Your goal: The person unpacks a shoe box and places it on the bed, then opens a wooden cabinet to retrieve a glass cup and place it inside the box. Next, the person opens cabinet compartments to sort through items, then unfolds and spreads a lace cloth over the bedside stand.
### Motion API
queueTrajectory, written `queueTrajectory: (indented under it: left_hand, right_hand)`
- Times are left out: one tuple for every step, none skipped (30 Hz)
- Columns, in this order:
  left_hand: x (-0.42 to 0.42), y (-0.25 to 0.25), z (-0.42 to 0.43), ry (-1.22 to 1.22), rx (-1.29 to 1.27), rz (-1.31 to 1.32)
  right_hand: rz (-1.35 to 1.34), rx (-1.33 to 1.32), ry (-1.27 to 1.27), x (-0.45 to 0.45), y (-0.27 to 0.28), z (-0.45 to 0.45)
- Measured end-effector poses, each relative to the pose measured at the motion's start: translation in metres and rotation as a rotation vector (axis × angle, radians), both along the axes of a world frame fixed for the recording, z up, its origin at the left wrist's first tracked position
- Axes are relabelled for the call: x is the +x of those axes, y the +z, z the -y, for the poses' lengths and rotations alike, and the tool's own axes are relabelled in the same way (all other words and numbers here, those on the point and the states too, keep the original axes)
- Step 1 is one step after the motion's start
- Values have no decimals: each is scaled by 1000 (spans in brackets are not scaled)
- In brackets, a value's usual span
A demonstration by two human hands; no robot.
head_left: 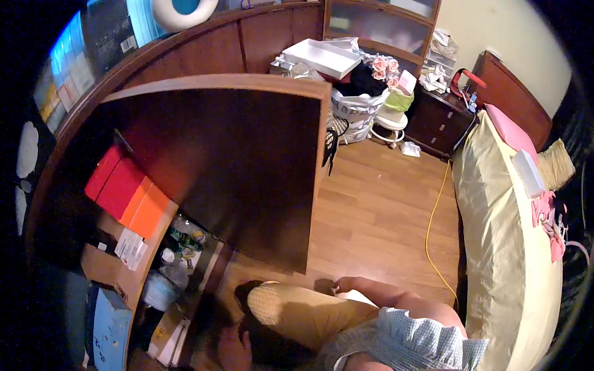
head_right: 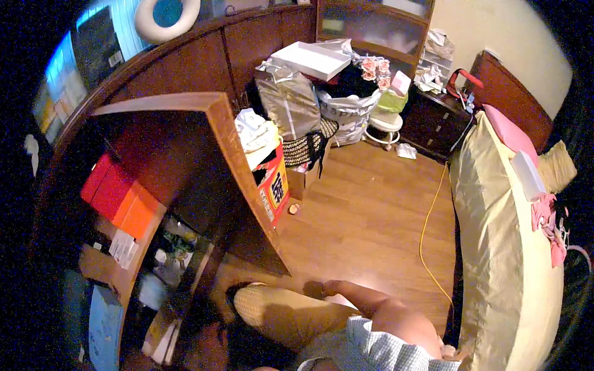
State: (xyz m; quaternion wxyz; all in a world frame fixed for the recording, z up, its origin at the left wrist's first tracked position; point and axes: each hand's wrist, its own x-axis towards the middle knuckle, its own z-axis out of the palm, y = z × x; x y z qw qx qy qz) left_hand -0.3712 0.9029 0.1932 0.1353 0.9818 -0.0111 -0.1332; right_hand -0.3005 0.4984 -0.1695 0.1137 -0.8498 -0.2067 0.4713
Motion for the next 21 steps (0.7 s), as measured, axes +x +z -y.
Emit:
queueTrajectory:
  left_hand:
    - [-3, -1, -1, -8, 28, -15]
    - [-7, -1, -1, -10, 55, -31]
    - [-9, -5, 0, 13, 46, 25]
    - [-13, -12, 1, 67, 45, 74]
    - [-27, -14, 1, 160, 60, 113]
    - [-27, -9, 0, 120, 39, 98]
    - [-24, 1, 0, 91, 14, 85]
    - [-26, 13, 9, 145, 53, 149]
    - [-27, 3, 10, 144, 49, 167]
    - [-24, -1, 9, 115, 34, 220]
    - [-31, 3, 14, 138, -54, 136]
    - [-32, 10, 16, 172, -60, 76]
    - [-39, 14, 18, 182, -73, 24]
    - [-45, 21, 22, 175, -91, -32]
    - [-51, 28, 26, 164, -90, 87]
    - [-58, 35, 29, 147, -89, 205]
    - [-62, 42, 31, 130, -84, 321]
    - [-66, 49, 32, 159, -109, 398]
    - [-35, 36, 26, 215, -133, 461]
    - [-34, 42, 30, 245, -151, 537]
    - [-34, 46, 29, 277, -146, 546]
  right_hand:
    - [46, -16, -18, 3, -4, -1]
    - [91, -32, -29, 7, -8, -2]
    - [94, -65, -158, 10, 31, -13]
    - [86, -39, -108, 13, 37, -18]
    - [96, 11, -108, 12, 25, -22]
    - [134, -7, -70, 15, 30, -30]
    - [170, 74, -66, 21, 39, -35]
    - [163, 108, 17, 33, 66, -44]
    - [173, 93, -13, 33, 86, -50]
    - [241, 98, 27, 35, 83, -50]
    - [314, 154, 42, 36, 82, -48]
    - [356, 77, 111, 40, 84, -63]
    - [412, -3, 159, 34, 96, -74]
    - [466, -88, 189, 27, 120, -82]
    - [378, -100, 104, 24, 176, -113]
    - [446, -18, 162, 21, 202, -132]
    - [511, 65, 221, 20, 221, -149]
    - [572, 145, 276, 19, 231, -164]
    - [650, 251, 298, 54, 207, -191]
    - [741, 360, 295, 57, 204, -208]
    - [735, 452, 308, 53, 221, -237]
